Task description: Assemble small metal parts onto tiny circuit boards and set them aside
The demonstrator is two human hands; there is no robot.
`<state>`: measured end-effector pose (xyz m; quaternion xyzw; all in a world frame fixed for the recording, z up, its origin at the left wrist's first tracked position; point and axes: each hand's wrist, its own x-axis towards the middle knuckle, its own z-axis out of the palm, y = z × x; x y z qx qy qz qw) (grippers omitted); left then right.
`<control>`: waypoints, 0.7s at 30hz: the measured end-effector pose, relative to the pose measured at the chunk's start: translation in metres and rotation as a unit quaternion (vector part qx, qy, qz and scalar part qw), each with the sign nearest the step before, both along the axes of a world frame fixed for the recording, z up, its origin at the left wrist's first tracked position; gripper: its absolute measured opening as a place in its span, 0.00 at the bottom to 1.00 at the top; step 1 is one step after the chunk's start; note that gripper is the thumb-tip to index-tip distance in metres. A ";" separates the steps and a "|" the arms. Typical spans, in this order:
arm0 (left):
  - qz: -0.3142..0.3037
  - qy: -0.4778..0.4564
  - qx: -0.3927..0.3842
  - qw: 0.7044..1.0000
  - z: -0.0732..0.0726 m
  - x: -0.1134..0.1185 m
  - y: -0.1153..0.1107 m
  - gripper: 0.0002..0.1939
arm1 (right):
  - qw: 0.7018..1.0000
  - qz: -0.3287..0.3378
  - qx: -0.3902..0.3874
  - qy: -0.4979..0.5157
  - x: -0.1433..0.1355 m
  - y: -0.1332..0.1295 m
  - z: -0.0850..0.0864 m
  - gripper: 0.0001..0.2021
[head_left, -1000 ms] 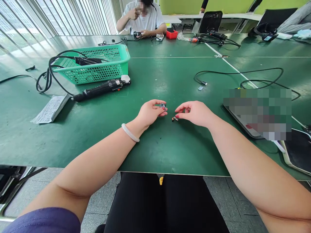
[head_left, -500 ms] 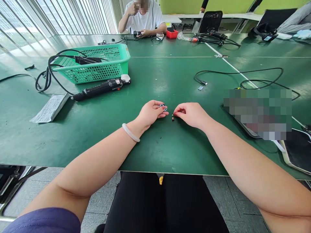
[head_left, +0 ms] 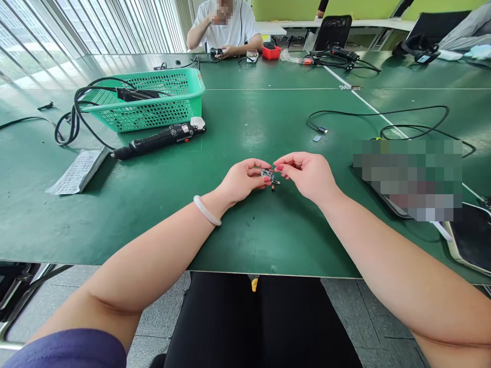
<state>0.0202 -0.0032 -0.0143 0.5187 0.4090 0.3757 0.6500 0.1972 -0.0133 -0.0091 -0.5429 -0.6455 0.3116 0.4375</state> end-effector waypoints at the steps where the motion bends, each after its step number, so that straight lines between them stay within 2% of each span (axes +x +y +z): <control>1: -0.004 -0.003 0.008 1.000 0.000 0.000 0.000 0.11 | 1.000 0.003 0.014 -0.006 -0.001 -0.002 0.001 0.05; 7: -0.009 0.011 0.045 0.999 -0.001 -0.001 -0.001 0.13 | 0.991 -0.003 0.106 -0.079 -0.009 -0.010 0.000 0.05; 12: -0.023 -0.009 0.031 0.999 -0.001 0.000 -0.001 0.13 | 0.981 0.017 0.162 -0.101 -0.011 -0.011 -0.001 0.08; 14: -0.024 -0.026 0.023 0.999 -0.001 0.000 -0.001 0.14 | 0.983 0.016 0.163 -0.087 -0.009 -0.010 0.000 0.08; 17: -0.010 -0.044 -0.001 0.999 0.000 0.000 -0.001 0.12 | 0.988 -0.023 0.140 -0.055 -0.004 -0.007 0.001 0.10; 19: 0.019 -0.062 -0.028 0.997 0.002 0.000 0.000 0.10 | 0.991 -0.049 0.111 -0.052 0.000 -0.003 0.000 0.11; 21: 0.064 -0.091 -0.060 0.992 0.003 -0.001 0.001 0.09 | 0.993 -0.048 0.066 -0.084 0.004 0.003 -0.003 0.11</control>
